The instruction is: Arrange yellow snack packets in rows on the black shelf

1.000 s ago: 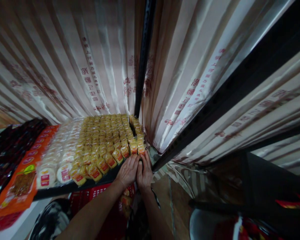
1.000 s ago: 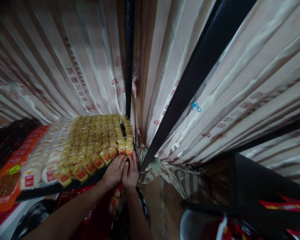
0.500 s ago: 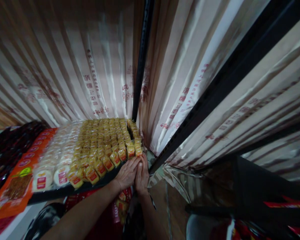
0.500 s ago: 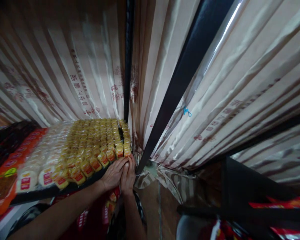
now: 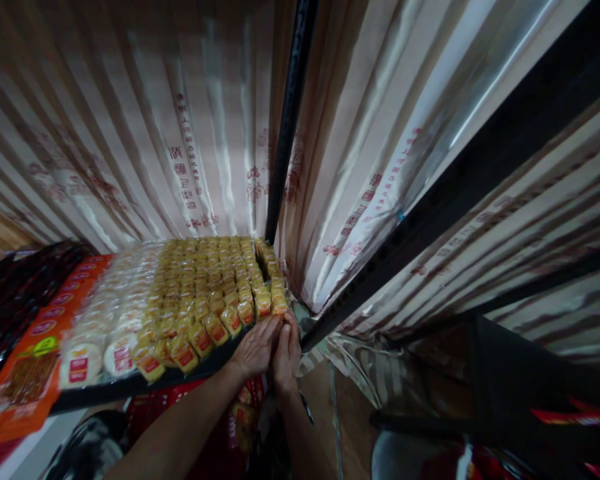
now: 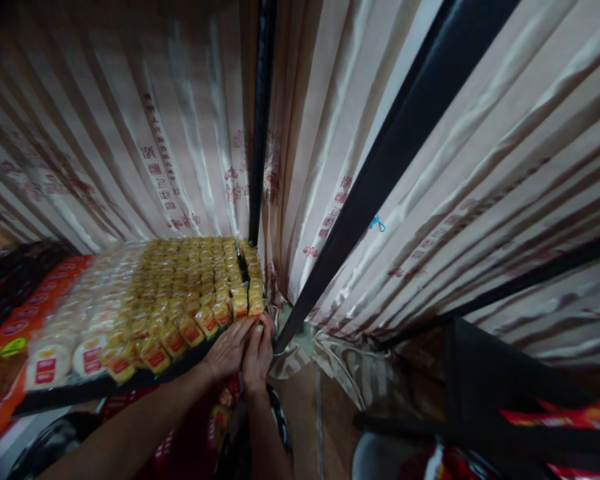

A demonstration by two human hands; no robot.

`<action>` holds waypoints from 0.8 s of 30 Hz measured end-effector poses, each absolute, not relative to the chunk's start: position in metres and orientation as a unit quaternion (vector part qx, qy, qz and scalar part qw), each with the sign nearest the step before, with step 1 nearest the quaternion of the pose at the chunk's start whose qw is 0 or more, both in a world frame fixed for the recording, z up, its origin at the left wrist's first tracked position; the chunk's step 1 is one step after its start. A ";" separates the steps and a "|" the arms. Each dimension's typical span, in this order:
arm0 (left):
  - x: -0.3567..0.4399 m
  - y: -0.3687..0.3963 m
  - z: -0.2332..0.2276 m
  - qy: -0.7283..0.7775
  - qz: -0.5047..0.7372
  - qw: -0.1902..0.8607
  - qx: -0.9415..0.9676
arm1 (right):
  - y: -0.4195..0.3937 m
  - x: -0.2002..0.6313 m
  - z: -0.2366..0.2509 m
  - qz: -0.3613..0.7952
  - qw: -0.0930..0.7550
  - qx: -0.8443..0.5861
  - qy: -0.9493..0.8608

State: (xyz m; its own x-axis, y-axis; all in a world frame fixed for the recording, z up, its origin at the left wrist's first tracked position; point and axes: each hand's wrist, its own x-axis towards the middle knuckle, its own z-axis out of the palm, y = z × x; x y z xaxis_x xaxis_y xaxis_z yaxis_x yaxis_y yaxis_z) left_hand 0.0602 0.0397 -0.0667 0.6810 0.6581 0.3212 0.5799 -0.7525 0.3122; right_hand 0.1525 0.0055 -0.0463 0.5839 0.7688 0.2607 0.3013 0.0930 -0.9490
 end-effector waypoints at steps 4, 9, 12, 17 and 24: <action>0.061 0.040 -0.070 0.355 0.202 0.118 0.905 | 0.008 0.150 -0.040 0.213 0.621 -0.655 -0.375; 0.061 0.040 -0.069 0.356 0.212 0.146 0.899 | 0.018 0.151 -0.044 0.257 0.613 -0.651 -0.367; 0.063 0.041 -0.070 0.341 0.226 0.143 0.901 | 0.028 0.155 -0.050 0.274 0.605 -0.651 -0.367; 0.065 0.043 -0.070 0.349 0.240 0.138 0.895 | 0.040 0.160 -0.050 0.276 0.594 -0.650 -0.386; 0.066 0.043 -0.068 0.340 0.245 0.138 0.897 | 0.043 0.160 -0.044 0.260 0.603 -0.642 -0.396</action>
State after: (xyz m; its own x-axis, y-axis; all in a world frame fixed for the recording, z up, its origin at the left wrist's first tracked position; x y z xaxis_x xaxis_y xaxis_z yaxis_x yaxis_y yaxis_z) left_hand 0.0658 0.0428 -0.0680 0.6486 0.6781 0.3456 0.5432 -0.7305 0.4139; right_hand 0.1596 0.0435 -0.0435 0.5520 0.8215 0.1432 0.1944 0.0402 -0.9801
